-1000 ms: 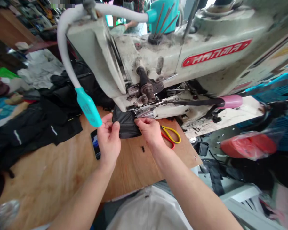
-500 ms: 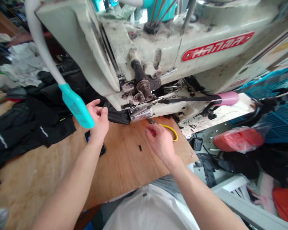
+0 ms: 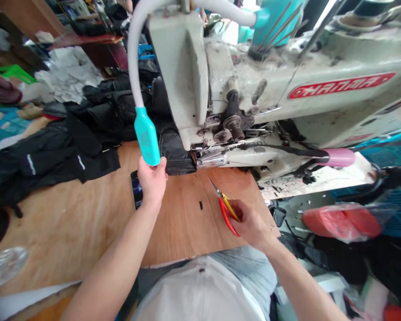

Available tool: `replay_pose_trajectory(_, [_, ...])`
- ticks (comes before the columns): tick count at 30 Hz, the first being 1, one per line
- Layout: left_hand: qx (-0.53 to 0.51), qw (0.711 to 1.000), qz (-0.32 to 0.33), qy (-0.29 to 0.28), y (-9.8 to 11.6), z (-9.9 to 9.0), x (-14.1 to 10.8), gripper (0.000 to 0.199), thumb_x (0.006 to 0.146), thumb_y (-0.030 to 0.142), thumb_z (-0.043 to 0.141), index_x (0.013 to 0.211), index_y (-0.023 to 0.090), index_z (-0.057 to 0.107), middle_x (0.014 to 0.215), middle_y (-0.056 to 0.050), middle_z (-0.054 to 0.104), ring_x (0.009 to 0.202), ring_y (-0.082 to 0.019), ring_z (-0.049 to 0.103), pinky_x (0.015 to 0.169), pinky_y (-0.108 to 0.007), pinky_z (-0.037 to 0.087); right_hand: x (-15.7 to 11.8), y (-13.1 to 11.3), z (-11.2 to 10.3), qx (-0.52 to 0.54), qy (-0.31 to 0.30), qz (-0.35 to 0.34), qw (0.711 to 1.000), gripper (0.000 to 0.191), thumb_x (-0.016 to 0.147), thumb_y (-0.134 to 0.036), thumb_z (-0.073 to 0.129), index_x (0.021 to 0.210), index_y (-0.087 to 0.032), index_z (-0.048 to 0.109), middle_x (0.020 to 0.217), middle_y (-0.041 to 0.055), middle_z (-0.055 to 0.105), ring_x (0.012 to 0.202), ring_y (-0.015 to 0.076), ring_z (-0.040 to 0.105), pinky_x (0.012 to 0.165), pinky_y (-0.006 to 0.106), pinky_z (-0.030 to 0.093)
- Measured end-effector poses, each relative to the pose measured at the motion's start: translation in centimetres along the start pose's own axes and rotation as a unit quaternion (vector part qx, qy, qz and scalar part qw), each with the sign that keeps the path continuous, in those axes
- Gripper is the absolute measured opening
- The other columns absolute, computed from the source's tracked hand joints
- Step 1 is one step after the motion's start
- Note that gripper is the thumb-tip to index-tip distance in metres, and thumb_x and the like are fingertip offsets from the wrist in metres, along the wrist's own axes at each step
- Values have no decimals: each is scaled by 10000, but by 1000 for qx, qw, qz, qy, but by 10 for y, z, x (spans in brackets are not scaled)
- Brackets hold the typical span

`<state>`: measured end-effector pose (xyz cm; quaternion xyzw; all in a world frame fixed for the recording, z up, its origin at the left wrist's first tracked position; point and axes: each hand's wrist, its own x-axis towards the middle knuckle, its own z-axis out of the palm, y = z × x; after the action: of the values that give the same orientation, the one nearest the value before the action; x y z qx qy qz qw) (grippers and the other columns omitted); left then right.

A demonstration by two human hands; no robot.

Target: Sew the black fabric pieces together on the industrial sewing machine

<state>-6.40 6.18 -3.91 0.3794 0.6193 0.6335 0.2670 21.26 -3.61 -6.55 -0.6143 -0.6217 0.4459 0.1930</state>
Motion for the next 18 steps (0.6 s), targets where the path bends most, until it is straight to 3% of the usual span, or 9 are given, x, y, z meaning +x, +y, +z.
replay_pose_trajectory(2, [-11, 1000, -24, -6, 3, -1, -2, 314, 786, 320, 719, 1012, 197, 538, 769, 32, 555, 551, -91, 541, 448, -188, 445, -11, -13, 5, 106, -80, -1, 991, 426, 797, -535, 669, 1031, -181, 627, 831, 25, 632, 731, 159, 572, 637, 270, 480])
replay_pose_trajectory(4, [-28, 999, -43, -18, 5, -2, -5, 349, 782, 351, 718, 1041, 198, 540, 767, 41, 545, 484, -80, 498, 377, -187, 415, -16, -30, 12, 164, -110, 0, 980, 521, 764, -649, 680, 981, -182, 597, 834, 13, 572, 732, 143, 512, 646, 268, 466])
replay_pose_trajectory(7, [-33, 997, -59, -28, 8, -2, -11, 406, 774, 404, 720, 1079, 189, 560, 763, 41, 543, 456, -79, 473, 363, -207, 437, -2, -60, 22, 243, -115, 33, 963, 653, 713, -808, 638, 922, -198, 533, 786, -17, 504, 667, 113, 458, 594, 250, 445])
replay_pose_trajectory(11, [31, 995, -67, -72, 16, -11, -12, 405, 821, 415, 649, 1142, 170, 610, 734, 25, 558, 489, -88, 468, 395, -198, 408, 27, -88, 36, 331, -83, 62, 938, 700, 669, -869, 625, 882, -224, 456, 637, -69, 446, 511, 83, 423, 453, 213, 390])
replay_pose_trajectory(14, [76, 986, -65, -137, 28, -31, 2, 302, 806, 300, 632, 1073, 169, 688, 638, 38, 532, 509, -89, 460, 432, -181, 361, 27, -90, 42, 309, -98, 55, 944, 665, 722, -874, 564, 840, -233, 430, 538, -90, 404, 419, 77, 380, 379, 204, 351])
replay_pose_trajectory(18, [100, 972, -69, -202, 51, -59, 39, 198, 621, 151, 718, 815, 164, 756, 503, 49, 508, 445, -94, 444, 395, -185, 296, 8, -63, 47, 260, -157, 60, 951, 661, 711, -851, 609, 844, -230, 429, 582, -95, 398, 421, 60, 389, 388, 192, 372])
